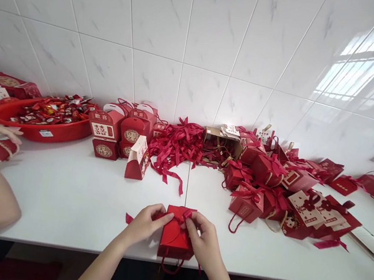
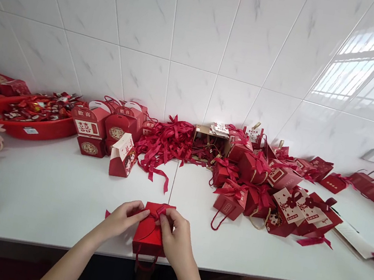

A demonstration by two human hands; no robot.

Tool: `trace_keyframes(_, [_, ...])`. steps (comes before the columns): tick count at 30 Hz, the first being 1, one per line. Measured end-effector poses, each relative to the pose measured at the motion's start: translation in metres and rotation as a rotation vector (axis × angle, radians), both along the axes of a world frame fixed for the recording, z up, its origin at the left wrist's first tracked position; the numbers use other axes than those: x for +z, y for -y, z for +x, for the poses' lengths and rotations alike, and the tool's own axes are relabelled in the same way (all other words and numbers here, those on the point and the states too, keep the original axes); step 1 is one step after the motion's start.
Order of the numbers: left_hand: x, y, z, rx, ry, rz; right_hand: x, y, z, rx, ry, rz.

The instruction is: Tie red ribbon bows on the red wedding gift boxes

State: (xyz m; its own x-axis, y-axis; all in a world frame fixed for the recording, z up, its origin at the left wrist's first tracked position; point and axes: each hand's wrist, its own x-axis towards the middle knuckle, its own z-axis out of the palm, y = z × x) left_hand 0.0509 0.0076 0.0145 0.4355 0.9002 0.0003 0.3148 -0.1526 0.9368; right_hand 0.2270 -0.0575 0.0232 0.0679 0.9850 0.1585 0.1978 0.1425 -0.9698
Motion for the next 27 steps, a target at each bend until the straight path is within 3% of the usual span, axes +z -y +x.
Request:
trace_keyframes(3, [0.019, -0.001, -0.009, -0.027, -0.076, 0.156, 0.001, -0.001, -0.007, -0.093, 0.074, 0.012])
trace_keyframes(8, [0.071, -0.001, -0.013, -0.196, -0.307, 0.567, 0.006, -0.007, -0.015, -0.182, 0.168, -0.023])
trace_keyframes(12, [0.108, -0.007, 0.005, -0.409, -0.365, 0.734, 0.012, -0.010, -0.014, -0.141, 0.205, -0.040])
trace_keyframes(15, [0.122, -0.018, 0.026, -0.550, -0.342, 0.757, 0.014, -0.007, -0.009, -0.059, 0.183, -0.010])
trace_keyframes(19, [0.119, -0.033, 0.048, -0.643, -0.350, 0.782, 0.014, -0.003, -0.004, 0.008, 0.146, -0.026])
trace_keyframes(21, [0.111, -0.035, 0.052, -0.515, -0.304, 0.807, 0.013, -0.004, -0.003, 0.005, 0.123, -0.029])
trace_keyframes(23, [0.100, -0.034, 0.050, -0.306, -0.236, 0.772, 0.012, -0.005, -0.003, -0.005, 0.086, -0.019])
trace_keyframes(25, [0.088, -0.028, 0.041, -0.165, -0.166, 0.640, 0.010, -0.007, -0.004, -0.014, 0.051, -0.010])
trace_keyframes(27, [0.076, -0.020, 0.030, -0.132, -0.095, 0.478, 0.009, -0.008, -0.005, -0.021, 0.030, -0.004])
